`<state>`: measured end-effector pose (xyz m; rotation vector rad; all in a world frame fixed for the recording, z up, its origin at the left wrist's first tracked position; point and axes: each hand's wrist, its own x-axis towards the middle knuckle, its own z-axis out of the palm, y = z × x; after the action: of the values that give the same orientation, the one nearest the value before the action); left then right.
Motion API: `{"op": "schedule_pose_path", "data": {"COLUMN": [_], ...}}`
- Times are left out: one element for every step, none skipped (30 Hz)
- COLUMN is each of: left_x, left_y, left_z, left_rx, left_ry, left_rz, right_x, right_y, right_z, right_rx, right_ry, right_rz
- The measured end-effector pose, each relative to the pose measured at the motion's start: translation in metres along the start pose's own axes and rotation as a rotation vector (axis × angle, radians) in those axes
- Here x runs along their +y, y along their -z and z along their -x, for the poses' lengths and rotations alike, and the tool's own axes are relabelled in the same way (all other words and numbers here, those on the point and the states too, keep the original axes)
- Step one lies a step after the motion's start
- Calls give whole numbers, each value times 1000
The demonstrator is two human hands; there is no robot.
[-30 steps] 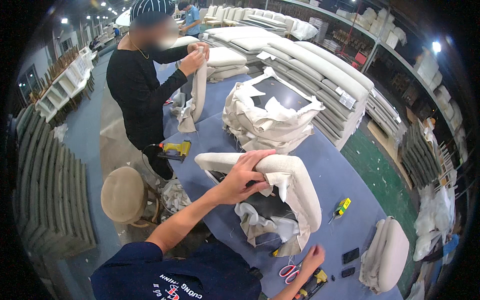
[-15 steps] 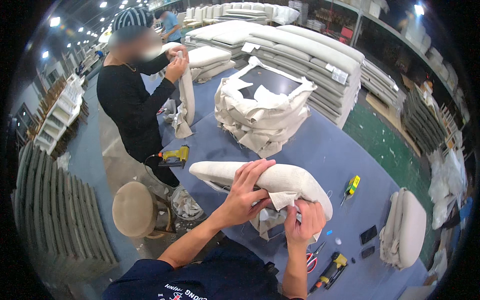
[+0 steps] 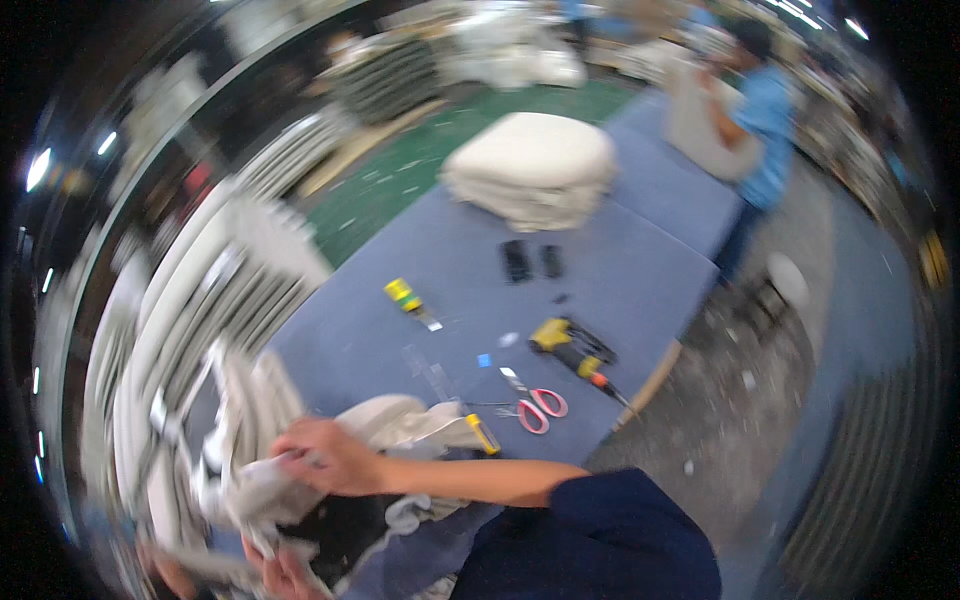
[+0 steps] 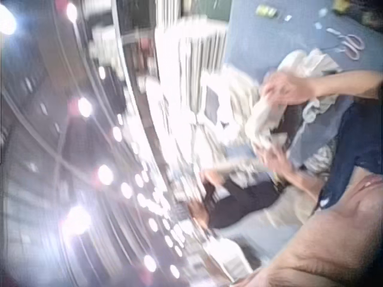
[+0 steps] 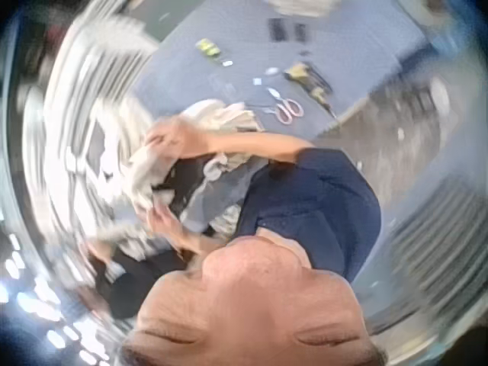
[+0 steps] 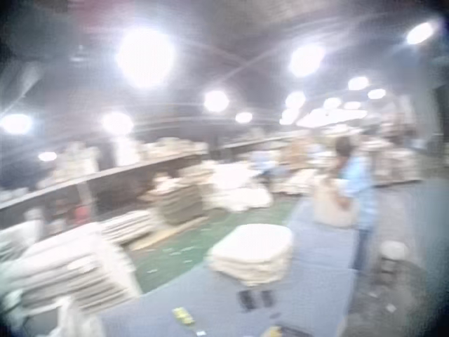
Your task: The person staples fabric onto foam cushions using a staple gun. They repeatedly pull the fabric taut, apply staples, and trim excess material with scissors. The person works on multiple cushion pieces at a table in a workshop.
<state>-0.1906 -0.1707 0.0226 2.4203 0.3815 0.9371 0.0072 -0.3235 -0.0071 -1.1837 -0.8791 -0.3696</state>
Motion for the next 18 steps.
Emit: {"op": "schedule_pose_path", "data": {"left_x": [0, 27, 56, 72, 75, 74, 74, 81, 71, 63, 73, 79, 82, 85, 87, 89, 89, 90], "left_y": [-2, -1, 1, 3, 0, -3, -5, -6, -5, -5, -10, -12, -16, -19, -23, -30, -34, -37], "left_z": [-1, -4, -7, -30, -39, -52, -62, -73, -84, -93, -92, -91, -90, -87, -86, -85, -84, -84], "left_rx": [16, -2, -33, -85, -93, -98, -100, -181, -302, -420, -426, -434, -438, -438, -441, -450, -461, -470], "left_ry": [-117, -74, -57, -42, -54, -64, -71, 5, -112, -238, -228, -232, -229, -228, -229, -234, -235, -239], "left_rz": [394, 502, 616, 734, 718, 698, 677, 551, 466, 372, 357, 366, 383, 404, 417, 432, 442, 454], "right_x": [-11, -23, -31, -34, -37, -41, -45, -49, -54, -50, -44, -38, -44, -49, -54, -57, -54, -45], "right_y": [-10, -15, -13, -18, -20, -21, -21, -19, -17, -19, -24, -25, -18, -13, -8, -3, -3, -9], "right_z": [-12, -15, -11, -19, -17, -14, -10, -7, -3, 2, 8, 12, 12, 9, 6, 8, 11, 14], "right_rx": [68, 113, 68, 41, -21, -39, -61, -73, -87, -61, -33, -6, -5, 4, 12, 33, 30, 27], "right_ry": [-116, -223, -238, -256, -281, -289, -299, -309, -272, -234, -198, -162, -191, -185, -180, -176, -156, -137], "right_rz": [-135, -285, -237, -180, -147, -149, -152, -150, -142, -126, -104, -82, -102, -125, -147, -167, -112, -57]}}
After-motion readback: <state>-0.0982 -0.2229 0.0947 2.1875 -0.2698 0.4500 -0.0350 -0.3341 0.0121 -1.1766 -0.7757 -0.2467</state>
